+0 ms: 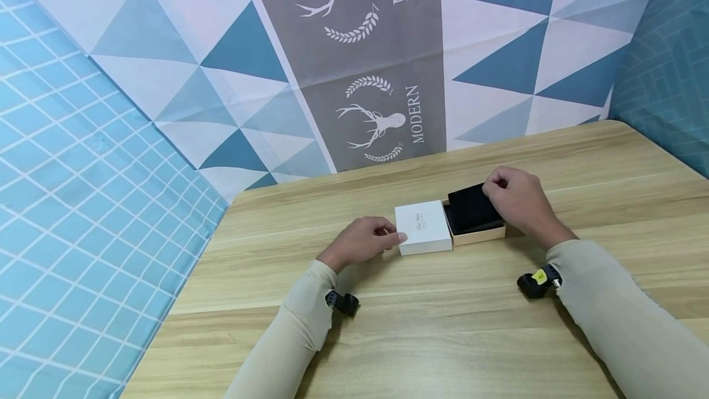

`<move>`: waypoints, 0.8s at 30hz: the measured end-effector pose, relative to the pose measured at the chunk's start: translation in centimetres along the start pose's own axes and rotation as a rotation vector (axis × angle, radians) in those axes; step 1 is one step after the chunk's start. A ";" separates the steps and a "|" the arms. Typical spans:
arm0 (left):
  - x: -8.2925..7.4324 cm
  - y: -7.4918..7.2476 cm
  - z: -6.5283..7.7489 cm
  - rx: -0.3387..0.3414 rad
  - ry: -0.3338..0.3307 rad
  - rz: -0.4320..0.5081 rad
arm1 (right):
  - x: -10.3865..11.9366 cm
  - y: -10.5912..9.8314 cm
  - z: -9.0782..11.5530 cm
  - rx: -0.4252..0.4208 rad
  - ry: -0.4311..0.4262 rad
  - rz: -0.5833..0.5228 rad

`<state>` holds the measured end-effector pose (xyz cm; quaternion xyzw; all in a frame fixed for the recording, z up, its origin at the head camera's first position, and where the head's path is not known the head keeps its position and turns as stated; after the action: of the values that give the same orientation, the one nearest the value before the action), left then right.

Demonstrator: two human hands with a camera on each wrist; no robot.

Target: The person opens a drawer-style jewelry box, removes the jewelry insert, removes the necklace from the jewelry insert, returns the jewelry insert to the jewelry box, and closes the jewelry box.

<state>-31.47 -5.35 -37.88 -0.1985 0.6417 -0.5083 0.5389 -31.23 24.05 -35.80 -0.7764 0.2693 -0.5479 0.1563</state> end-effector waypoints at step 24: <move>0.0 0.0 0.0 -0.001 0.005 -0.013 | 0.1 1.1 -0.2 0.121 -0.030 0.048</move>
<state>-31.47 -5.32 -37.87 -0.2017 0.6419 -0.5121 0.5338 -31.63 23.15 -36.27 -0.7671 0.2516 -0.5476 0.2201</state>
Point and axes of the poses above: each hand's wrist, its own z-axis away from the middle knuckle, its own y-axis out of the palm, x = y × z, the point moved 7 cm from there along -z, towards the middle knuckle, and after that the axes turned 5 degrees about -z, right-handed, at the moved point
